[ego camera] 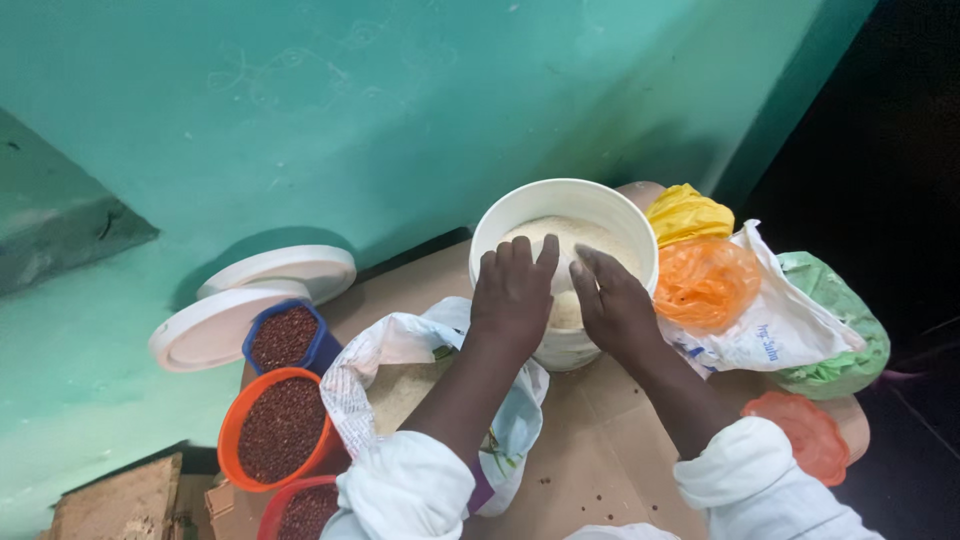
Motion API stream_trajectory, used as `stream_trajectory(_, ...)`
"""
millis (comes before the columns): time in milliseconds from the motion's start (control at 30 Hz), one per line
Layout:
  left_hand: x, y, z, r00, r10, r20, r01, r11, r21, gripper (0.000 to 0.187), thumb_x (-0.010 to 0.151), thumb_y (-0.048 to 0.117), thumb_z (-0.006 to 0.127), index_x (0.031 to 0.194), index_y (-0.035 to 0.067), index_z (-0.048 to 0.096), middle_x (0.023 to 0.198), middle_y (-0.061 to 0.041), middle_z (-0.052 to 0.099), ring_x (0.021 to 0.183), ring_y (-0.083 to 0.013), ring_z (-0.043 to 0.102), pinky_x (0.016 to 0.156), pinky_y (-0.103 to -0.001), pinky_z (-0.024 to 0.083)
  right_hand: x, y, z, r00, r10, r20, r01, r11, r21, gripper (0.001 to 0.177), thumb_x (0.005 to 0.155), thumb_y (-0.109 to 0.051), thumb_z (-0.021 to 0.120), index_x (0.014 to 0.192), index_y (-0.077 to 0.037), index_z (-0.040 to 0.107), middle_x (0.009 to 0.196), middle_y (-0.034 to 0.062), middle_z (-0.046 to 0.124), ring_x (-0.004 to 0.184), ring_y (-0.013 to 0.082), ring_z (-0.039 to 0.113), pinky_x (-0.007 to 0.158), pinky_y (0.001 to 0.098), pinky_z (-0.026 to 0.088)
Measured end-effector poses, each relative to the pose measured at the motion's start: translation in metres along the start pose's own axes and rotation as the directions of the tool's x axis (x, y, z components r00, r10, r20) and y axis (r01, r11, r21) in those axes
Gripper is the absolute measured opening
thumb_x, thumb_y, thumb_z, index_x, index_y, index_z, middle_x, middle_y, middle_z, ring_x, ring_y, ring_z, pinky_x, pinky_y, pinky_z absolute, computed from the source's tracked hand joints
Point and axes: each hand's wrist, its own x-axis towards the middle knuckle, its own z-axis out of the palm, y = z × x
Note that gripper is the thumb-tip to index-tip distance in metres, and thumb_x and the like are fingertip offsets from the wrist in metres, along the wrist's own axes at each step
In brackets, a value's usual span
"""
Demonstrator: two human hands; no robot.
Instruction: The person repeatedly scoops white grains from a large sack with both hands and transfers them into a white bucket. Several containers of red beans are visible on the table but are not handled during the clip.
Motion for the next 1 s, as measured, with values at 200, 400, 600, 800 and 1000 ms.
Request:
stream_trajectory(200,0.002,0.013,0.009,0.971,-0.18,0.158,0.205,0.966,-0.16,0.081,0.085,0.041,0.079,0.145,0.001,0.043,0.117,-0.02,0.059,0.107,-0.0354,0.06,0.093,-0.05,0.046,-0.008,0.029,0.006,0.987,-0.148,-0.069,0.128,0.964,-0.235,0.032,0.099,-0.02,0.061,0.127,-0.003,0.064,0.129,0.0171,0.069,0.122,0.0351,0.065,0.104,0.0454,0.05)
stream_trajectory(400,-0.122,-0.02,0.041,0.669,-0.743,-0.005,0.514,0.467,-0.72,0.082,0.084,0.039,0.076,0.146,0.0,0.038,0.135,-0.025,0.058,0.123,-0.0402,0.062,0.101,-0.048,0.05,-0.02,-0.003,0.013,0.968,-0.131,-0.215,0.135,0.991,0.004,0.025,0.098,-0.017,0.066,0.118,-0.003,0.065,0.118,0.0158,0.07,0.112,0.0342,0.068,0.097,0.0431,0.053)
stream_trajectory(600,-0.218,-0.064,0.09,0.535,-0.8,0.273,0.824,0.422,-0.378,0.093,0.089,0.047,0.073,0.153,0.0,0.025,0.141,-0.031,0.051,0.126,-0.0466,0.055,0.1,-0.051,0.047,-0.066,-0.047,0.103,0.799,-0.184,0.572,0.025,0.961,0.274,0.018,0.097,-0.019,0.065,0.106,-0.004,0.069,0.101,0.017,0.072,0.095,0.0336,0.071,0.083,0.0444,0.056)
stream_trajectory(800,-0.24,-0.063,0.106,0.42,-0.736,0.532,0.888,0.454,-0.074,0.092,0.095,0.048,0.065,0.156,-0.003,0.019,0.127,-0.029,0.056,0.114,-0.0427,0.062,0.095,-0.048,0.052,-0.09,-0.029,0.217,0.31,0.244,0.919,0.284,0.899,-0.334,0.038,0.085,-0.032,0.077,0.103,0.001,0.077,0.108,0.0232,0.072,0.102,0.037,0.072,0.087,0.0443,0.058)
stream_trajectory(1000,-0.229,-0.066,0.099,0.35,-0.8,0.488,0.935,0.329,-0.133,0.088,0.097,0.042,0.063,0.154,-0.007,0.017,0.132,-0.032,0.051,0.114,-0.0449,0.061,0.095,-0.049,0.052,-0.088,0.013,0.263,0.232,0.277,0.932,0.196,0.926,-0.324,0.076,0.079,-0.059,0.074,0.102,0.014,0.07,0.103,0.028,0.077,0.091,0.036,0.075,0.086,0.0422,0.059)
